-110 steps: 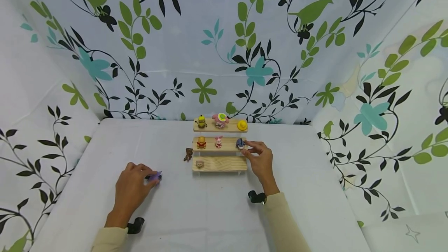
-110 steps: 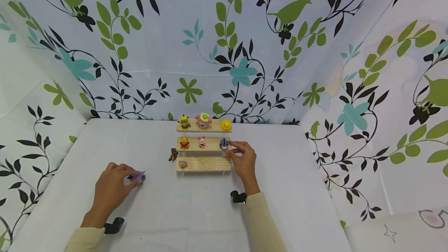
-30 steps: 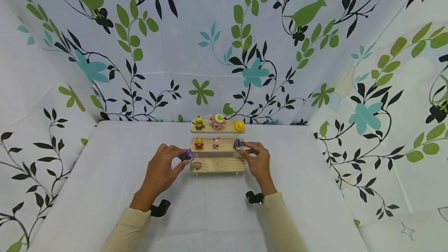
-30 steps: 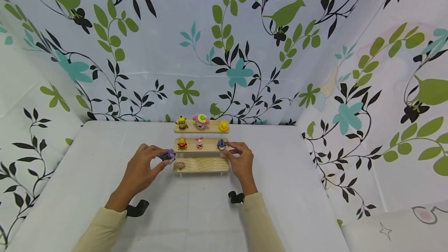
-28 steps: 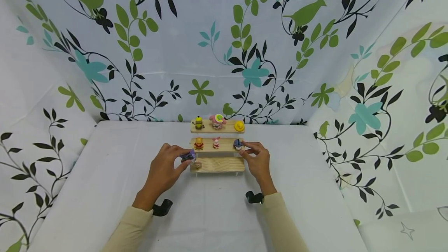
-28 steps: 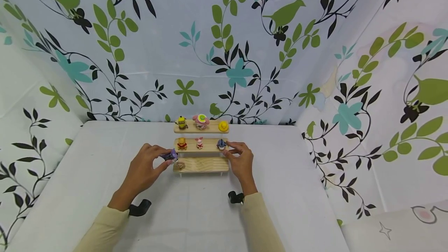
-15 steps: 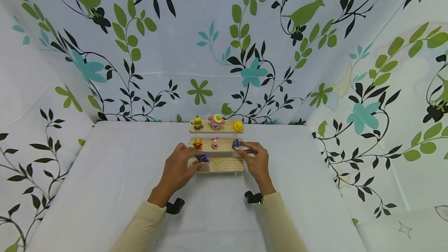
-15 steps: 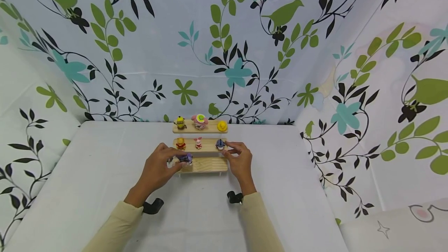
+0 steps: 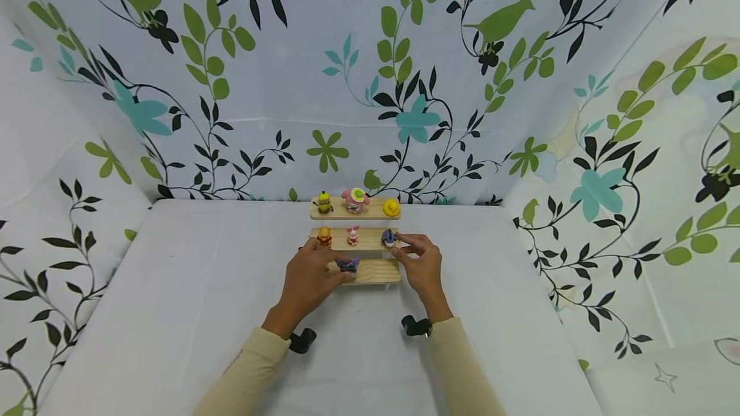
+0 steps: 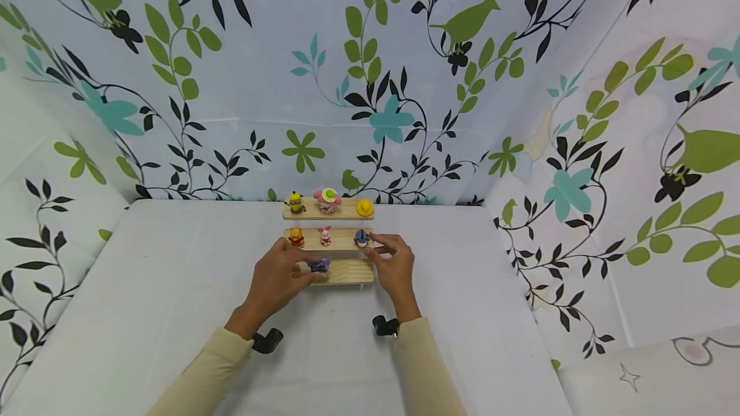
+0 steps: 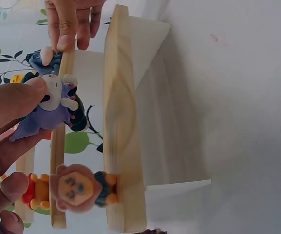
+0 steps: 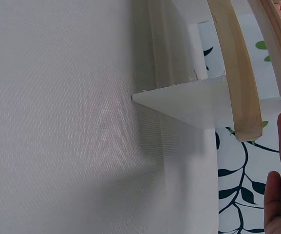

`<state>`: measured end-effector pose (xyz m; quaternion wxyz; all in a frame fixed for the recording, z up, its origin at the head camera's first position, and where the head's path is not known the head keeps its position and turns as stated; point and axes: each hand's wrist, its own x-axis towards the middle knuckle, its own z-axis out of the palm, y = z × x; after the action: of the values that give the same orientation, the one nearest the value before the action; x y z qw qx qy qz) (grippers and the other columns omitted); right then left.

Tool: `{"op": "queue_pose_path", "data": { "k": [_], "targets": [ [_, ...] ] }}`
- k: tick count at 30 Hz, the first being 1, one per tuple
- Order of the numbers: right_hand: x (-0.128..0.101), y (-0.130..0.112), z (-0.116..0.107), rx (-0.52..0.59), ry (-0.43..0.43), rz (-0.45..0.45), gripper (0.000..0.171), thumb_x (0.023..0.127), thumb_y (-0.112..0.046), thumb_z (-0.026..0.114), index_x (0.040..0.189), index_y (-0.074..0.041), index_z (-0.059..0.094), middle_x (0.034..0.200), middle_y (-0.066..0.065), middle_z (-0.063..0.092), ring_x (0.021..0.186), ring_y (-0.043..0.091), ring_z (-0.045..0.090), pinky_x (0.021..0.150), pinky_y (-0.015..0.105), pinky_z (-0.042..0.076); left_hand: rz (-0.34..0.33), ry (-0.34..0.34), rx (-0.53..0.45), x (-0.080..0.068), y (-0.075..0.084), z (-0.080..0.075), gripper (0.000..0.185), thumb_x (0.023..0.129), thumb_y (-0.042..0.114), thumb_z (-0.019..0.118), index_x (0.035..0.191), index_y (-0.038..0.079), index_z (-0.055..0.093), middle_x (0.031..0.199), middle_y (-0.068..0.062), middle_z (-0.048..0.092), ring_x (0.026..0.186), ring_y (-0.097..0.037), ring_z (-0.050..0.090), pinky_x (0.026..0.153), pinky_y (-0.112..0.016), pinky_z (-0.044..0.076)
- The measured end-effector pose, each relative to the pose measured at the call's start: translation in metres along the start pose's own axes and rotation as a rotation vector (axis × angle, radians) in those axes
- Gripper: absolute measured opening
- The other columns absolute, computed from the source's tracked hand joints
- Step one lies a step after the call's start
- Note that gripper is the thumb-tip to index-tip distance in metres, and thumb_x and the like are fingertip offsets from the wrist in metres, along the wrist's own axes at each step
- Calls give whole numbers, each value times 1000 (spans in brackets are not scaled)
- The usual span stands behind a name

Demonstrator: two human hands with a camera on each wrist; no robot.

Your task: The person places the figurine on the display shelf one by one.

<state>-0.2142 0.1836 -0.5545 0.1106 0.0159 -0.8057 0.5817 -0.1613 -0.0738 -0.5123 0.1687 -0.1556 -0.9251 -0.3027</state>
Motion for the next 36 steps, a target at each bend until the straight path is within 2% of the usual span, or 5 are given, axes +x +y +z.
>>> {"op": "queue_pose_path", "data": {
  "k": [4,9,18,22,36],
  "targets": [
    [0,0,0,-8,-2,7,37,89,-15,85,125,-24,81,121,2,72,97,21,73,85,20,59,13,8,54,1,0,5,31,77,35,98,103,23,87,83,4,74,77,-12,41,62,-28,34],
    [-1,-2,0,-8,-5,15,37,90,-15,84,126,-23,80,122,2,72,98,21,73,85,20,60,28,4,109,3,-1,13,32,75,36,99,102,24,87,86,5,80,80,-14,45,69,-32,36],
    [-1,-1,0,-17,-3,8,36,91,-16,84,126,-24,80,122,1,71,99,22,72,85,19,59,55,11,171,3,-4,22,33,71,36,101,99,25,86,92,5,83,81,-17,43,73,-36,30],
    [-1,0,0,-22,-2,9,36,91,-15,84,126,-24,80,123,1,71,99,21,72,85,19,59,53,14,177,1,-5,23,35,72,38,100,101,25,85,94,6,83,83,-16,43,75,-36,32],
    [-2,-2,1,-24,4,11,36,90,-14,85,125,-23,80,123,1,72,99,22,73,86,20,59,62,16,97,-4,-6,23,32,75,34,99,101,23,85,86,5,80,84,-18,46,78,-38,34]
  ]
}}
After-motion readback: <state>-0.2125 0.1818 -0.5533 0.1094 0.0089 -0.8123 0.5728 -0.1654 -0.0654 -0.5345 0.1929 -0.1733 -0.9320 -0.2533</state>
